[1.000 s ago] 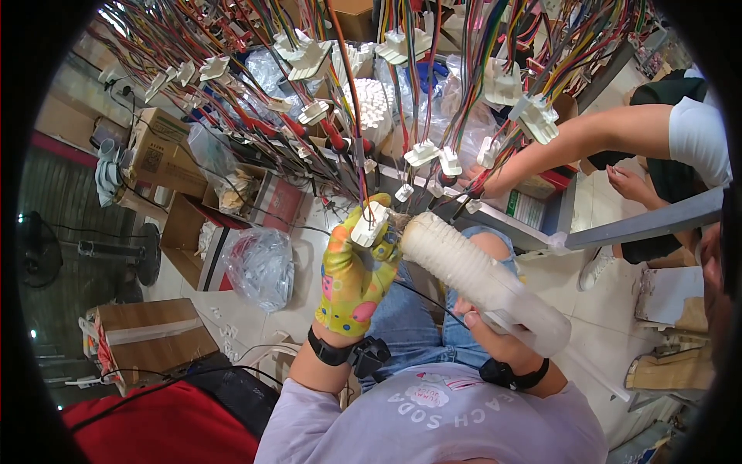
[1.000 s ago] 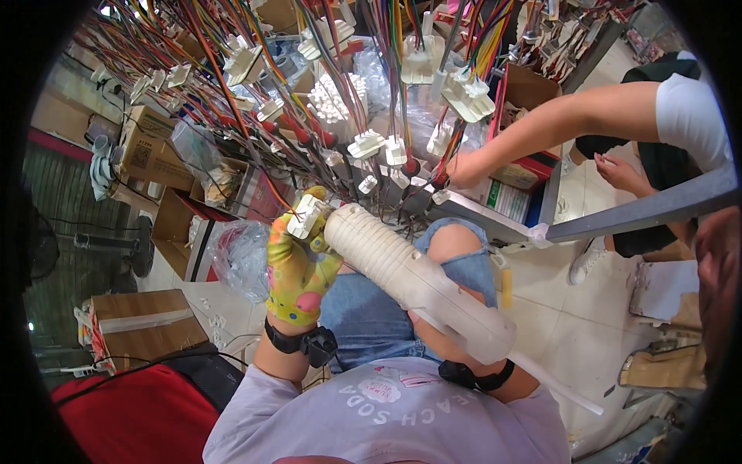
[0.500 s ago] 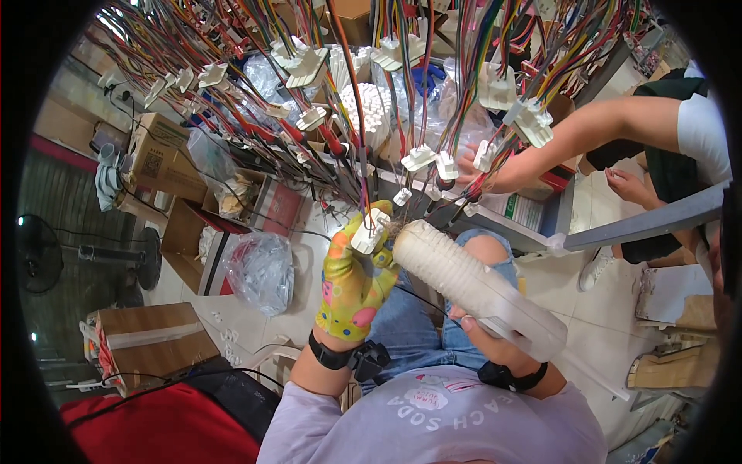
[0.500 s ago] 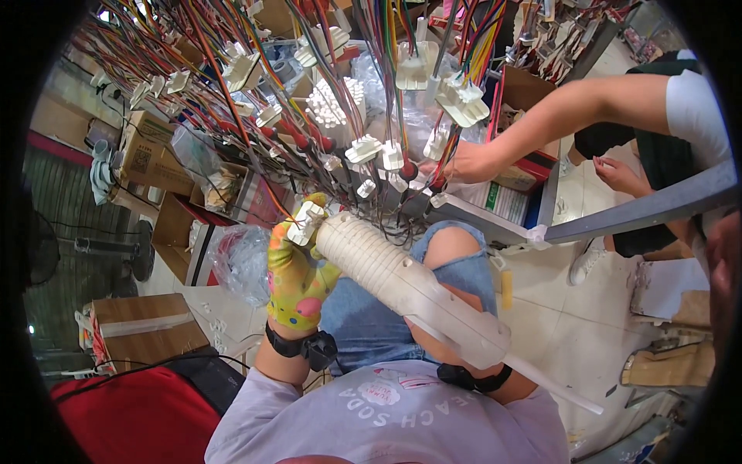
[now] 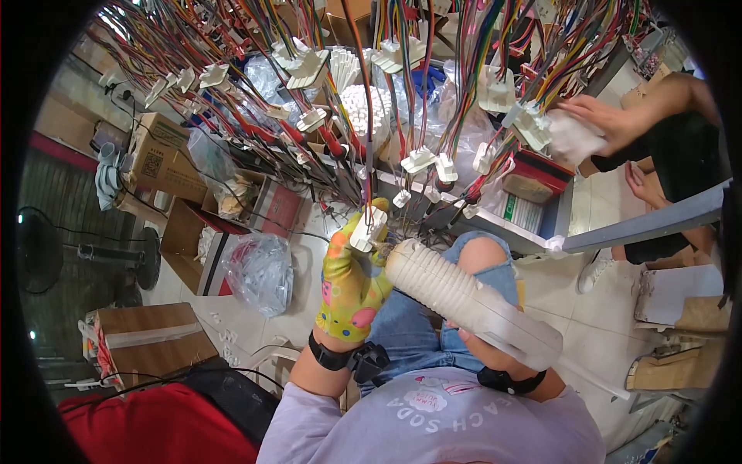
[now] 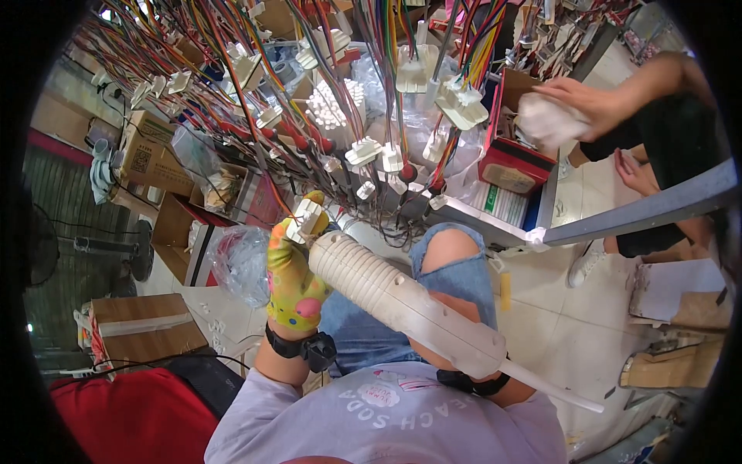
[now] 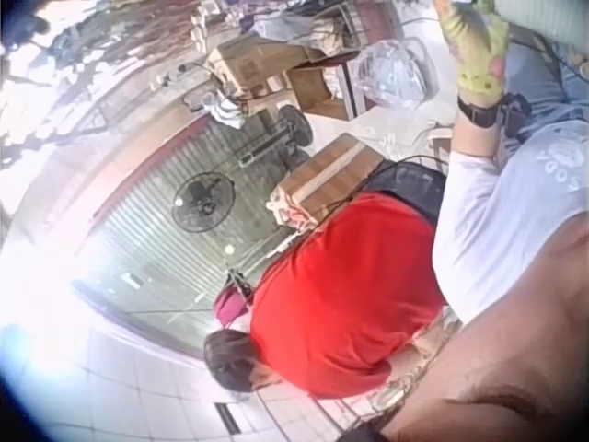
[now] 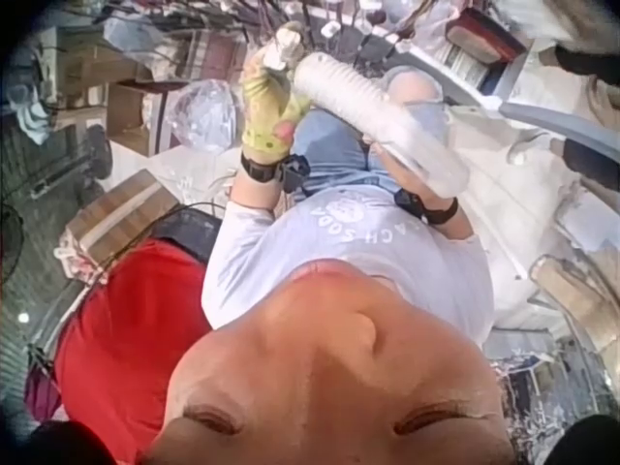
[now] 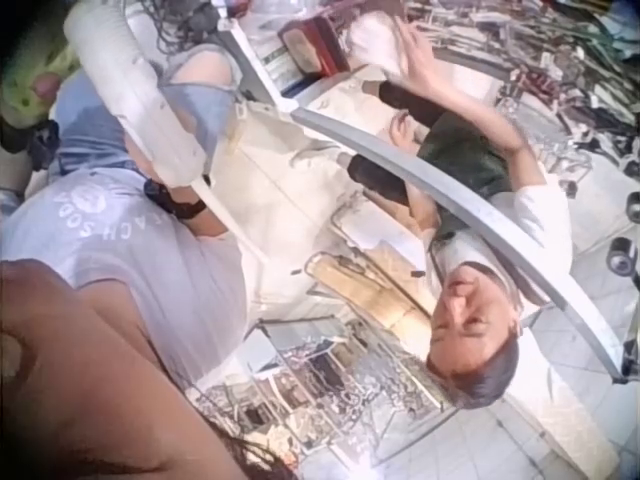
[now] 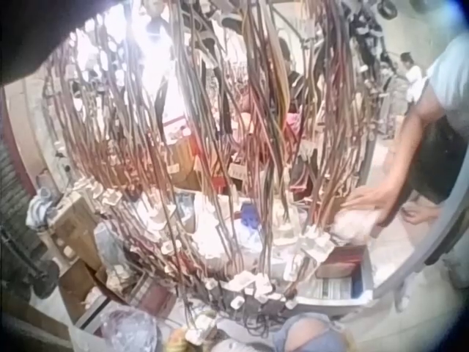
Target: Apply hot glue to secure wire connectors on a large assembly harness board.
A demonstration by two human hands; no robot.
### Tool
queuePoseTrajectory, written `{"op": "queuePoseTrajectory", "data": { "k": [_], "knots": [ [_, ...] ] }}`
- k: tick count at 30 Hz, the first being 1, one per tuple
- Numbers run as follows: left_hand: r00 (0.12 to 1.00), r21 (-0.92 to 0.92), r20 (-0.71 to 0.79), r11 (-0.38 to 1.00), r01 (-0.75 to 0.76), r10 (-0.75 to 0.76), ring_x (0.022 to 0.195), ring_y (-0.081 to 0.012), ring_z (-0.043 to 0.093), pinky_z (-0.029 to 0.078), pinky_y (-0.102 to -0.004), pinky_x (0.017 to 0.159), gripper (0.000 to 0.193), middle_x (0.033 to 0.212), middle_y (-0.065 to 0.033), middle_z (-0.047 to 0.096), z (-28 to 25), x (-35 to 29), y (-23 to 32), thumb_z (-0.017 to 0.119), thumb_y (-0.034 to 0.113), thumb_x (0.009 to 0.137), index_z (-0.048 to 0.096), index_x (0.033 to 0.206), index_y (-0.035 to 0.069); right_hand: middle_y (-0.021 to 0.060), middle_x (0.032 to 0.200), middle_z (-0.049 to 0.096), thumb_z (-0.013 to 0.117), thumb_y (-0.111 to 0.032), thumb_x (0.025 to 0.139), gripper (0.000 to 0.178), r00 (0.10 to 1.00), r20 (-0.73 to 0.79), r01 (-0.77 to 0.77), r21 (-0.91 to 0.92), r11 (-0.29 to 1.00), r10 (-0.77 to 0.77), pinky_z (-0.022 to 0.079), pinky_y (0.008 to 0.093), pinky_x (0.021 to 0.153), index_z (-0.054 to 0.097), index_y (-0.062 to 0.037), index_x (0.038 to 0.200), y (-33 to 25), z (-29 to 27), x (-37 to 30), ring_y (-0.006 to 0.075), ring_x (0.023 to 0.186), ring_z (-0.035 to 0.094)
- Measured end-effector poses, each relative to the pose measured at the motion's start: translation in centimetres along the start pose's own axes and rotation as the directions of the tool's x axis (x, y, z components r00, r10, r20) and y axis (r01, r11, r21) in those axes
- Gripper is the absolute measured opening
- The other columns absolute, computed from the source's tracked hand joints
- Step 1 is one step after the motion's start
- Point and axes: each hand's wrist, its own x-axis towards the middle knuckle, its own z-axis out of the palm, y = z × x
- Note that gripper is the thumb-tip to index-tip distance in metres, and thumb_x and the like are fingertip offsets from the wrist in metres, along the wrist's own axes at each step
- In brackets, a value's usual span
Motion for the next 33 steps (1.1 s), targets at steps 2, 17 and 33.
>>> {"op": "queuePoseTrajectory", "data": {
  "k": [2,17,33],
  "knots": [
    [0.997,0.006,0.069,1.000,-0.020,0.020,0.088,-0.0107,0.057,0.049,-0.0264,0.078,0.051,0.119,-0.0078,0.058,-0.2,0.2,0.1,0.054,0.038,0.091,0.051,0.126,0.001,0.0096,0.087,0.064,0.054,-0.004,0.084,0.023,1.000,0.011,-0.007,0.011,1.000,0.007,0.050,0.0280,0.074,0.057,-0.0001,0.107,0.1,-0.2,-0.2,0.0169,0.080,0.060],
    [0.999,0.009,0.042,1.000,0.004,-0.005,0.083,-0.0089,0.053,0.048,-0.0251,0.075,0.053,0.116,-0.0046,0.057,-0.1,0.0,0.2,0.054,0.038,0.091,0.049,0.128,0.001,0.0084,0.085,0.063,0.052,-0.017,0.091,0.028,0.998,0.064,-0.033,0.061,0.998,0.029,0.050,0.0240,0.068,0.053,-0.0041,0.116,0.6,-0.7,-0.8,0.0154,0.076,0.060],
    [0.960,-0.394,0.281,0.911,0.123,-0.008,0.101,-0.0162,0.058,0.047,-0.0313,0.087,0.041,0.114,-0.0067,0.059,-2.8,3.1,-3.1,0.060,0.016,0.087,0.049,0.124,0.003,0.0187,0.114,0.054,0.065,-0.018,0.080,0.054,0.995,-0.088,-0.034,0.220,0.975,0.055,0.051,0.0336,0.082,0.043,0.0065,0.124,-0.5,0.1,0.5,0.0272,0.104,0.056]
  ]
}}
